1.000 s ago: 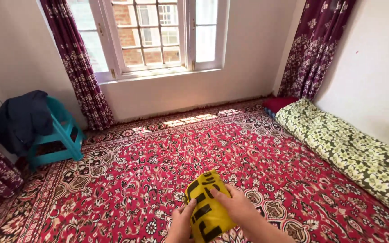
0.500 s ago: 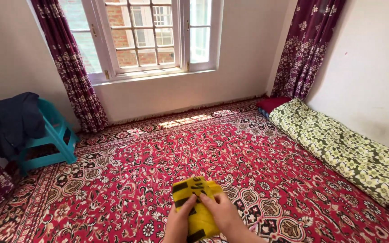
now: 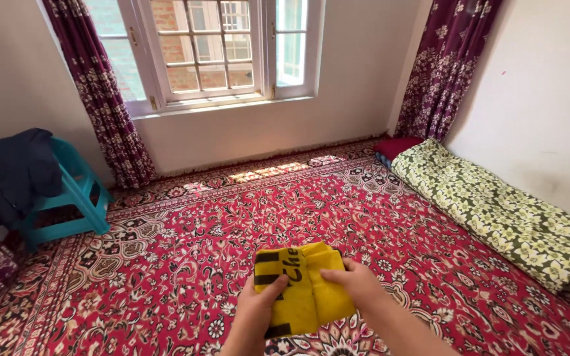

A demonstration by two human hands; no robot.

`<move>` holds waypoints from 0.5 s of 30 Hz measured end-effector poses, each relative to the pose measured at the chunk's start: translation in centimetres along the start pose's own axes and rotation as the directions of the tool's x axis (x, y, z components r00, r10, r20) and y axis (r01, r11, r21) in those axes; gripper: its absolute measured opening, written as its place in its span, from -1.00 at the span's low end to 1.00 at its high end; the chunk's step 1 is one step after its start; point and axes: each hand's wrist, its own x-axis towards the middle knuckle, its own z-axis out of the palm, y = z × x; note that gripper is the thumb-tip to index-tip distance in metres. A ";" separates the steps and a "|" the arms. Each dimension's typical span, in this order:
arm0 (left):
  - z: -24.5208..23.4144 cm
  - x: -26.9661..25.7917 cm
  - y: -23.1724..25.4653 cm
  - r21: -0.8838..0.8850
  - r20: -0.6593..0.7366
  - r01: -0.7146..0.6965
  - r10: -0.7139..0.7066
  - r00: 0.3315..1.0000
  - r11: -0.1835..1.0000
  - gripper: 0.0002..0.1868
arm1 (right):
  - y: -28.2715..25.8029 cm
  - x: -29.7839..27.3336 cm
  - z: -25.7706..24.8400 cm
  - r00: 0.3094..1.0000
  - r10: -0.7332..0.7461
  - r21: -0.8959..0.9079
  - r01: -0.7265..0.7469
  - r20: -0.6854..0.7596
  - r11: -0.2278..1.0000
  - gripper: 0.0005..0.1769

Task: Organizing various items and clothes by picking them up from the floor and placing them neatly into a dresser drawer.

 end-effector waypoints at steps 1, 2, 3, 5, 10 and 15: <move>0.3 0.4 -0.7 0.101 -0.051 -0.093 0.098 0.994 0.991 -0.57 | 0.1 0.3 0.0 0.988 -0.104 -0.176 0.083 -0.112 0.981 -0.47; 0.4 0.7 -1.4 0.206 -0.093 -0.179 0.201 0.975 0.962 -0.54 | 0.3 0.5 0.2 0.954 -0.221 -0.353 0.140 -0.201 0.925 -0.50; 1.5 0.0 -1.3 0.205 -0.091 -0.180 0.202 0.975 0.962 -0.54 | 0.2 -0.1 1.1 0.954 -0.223 -0.354 0.141 -0.202 0.925 -0.50; 3.5 -1.3 -1.0 0.423 -0.196 -0.234 0.340 0.920 0.875 -0.46 | 0.2 -1.4 3.1 0.844 -0.439 -0.725 0.092 -0.307 0.683 -0.50; 4.5 2.1 -5.5 0.381 -0.185 -0.350 0.442 0.878 0.856 -0.38 | 1.7 -2.8 7.3 0.919 -0.386 -0.401 0.324 -0.083 0.857 -0.39; 6.4 -0.8 -1.3 -0.364 0.047 -0.070 0.093 0.995 0.929 -0.37 | 2.2 -2.7 6.0 0.918 -0.386 -0.337 0.336 -0.091 0.880 -0.35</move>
